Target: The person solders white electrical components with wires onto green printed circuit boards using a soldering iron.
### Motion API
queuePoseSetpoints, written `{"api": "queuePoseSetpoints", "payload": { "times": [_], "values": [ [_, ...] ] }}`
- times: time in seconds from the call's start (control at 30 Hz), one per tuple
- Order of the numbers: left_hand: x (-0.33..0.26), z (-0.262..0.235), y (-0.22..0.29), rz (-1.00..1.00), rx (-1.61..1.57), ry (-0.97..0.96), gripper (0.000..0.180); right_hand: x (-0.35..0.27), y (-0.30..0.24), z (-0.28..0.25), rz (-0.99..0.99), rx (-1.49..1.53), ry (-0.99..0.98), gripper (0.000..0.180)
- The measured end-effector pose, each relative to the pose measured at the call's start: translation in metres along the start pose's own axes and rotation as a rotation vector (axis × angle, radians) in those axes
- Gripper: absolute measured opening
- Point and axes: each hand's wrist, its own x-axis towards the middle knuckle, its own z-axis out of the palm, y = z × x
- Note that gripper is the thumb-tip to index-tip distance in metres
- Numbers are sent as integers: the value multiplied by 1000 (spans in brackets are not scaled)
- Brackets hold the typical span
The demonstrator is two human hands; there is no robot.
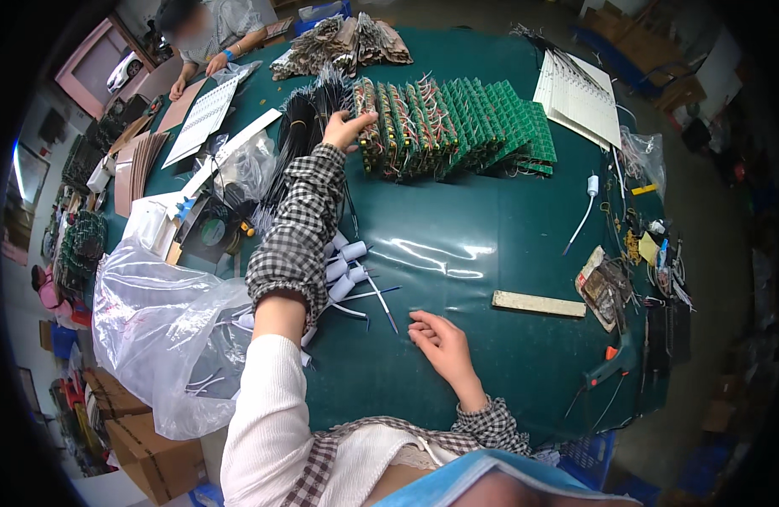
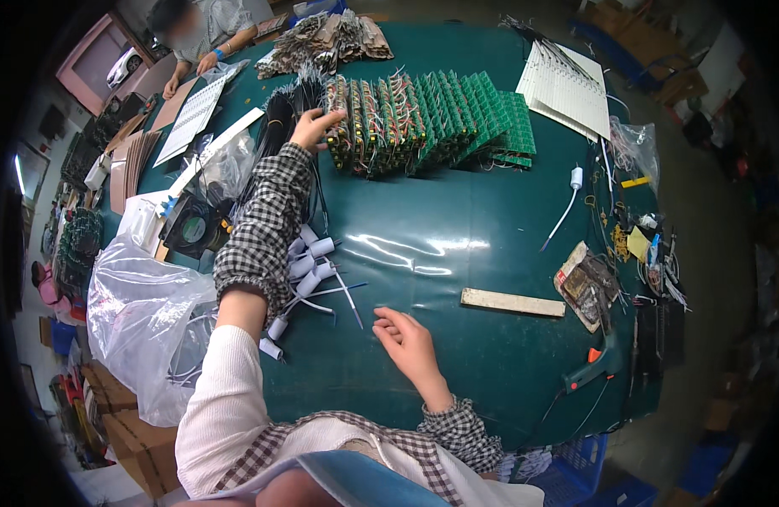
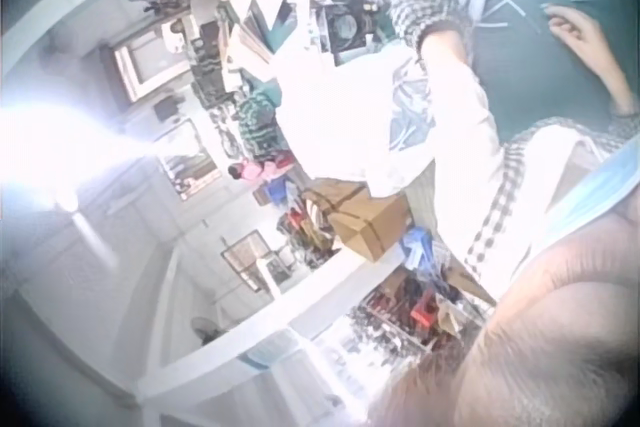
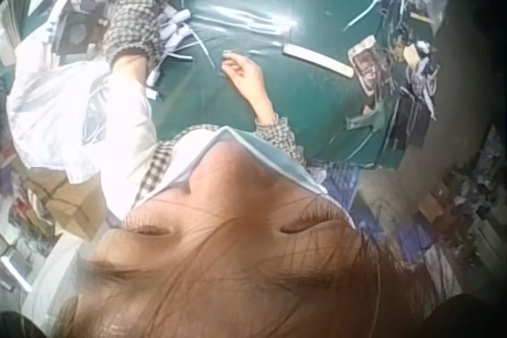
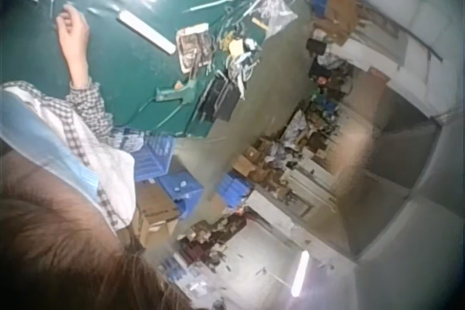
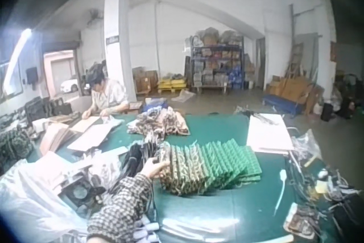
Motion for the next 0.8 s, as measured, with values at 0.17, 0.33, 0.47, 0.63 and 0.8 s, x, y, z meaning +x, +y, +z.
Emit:
{"api": "queuePoseSetpoints", "payload": {
  "times": [0.17,0.33,0.47,0.63,0.8],
  "values": [
    [14,-43,-5,121,-70,-12,95,0,-7,7,-15,30,-16,30],
    [-4,-14,17,70,516,177,84,0,-4,3,-6,28,20,28],
    [4,-23,23,4,601,208,72,1,1,6,0,59,0,28],
    [0,-50,13,13,167,190,51,1,4,9,-20,100,2,28],
    [-72,-54,57,231,-60,12,25,4,2,5,-16,65,11,29]
  ]
}}
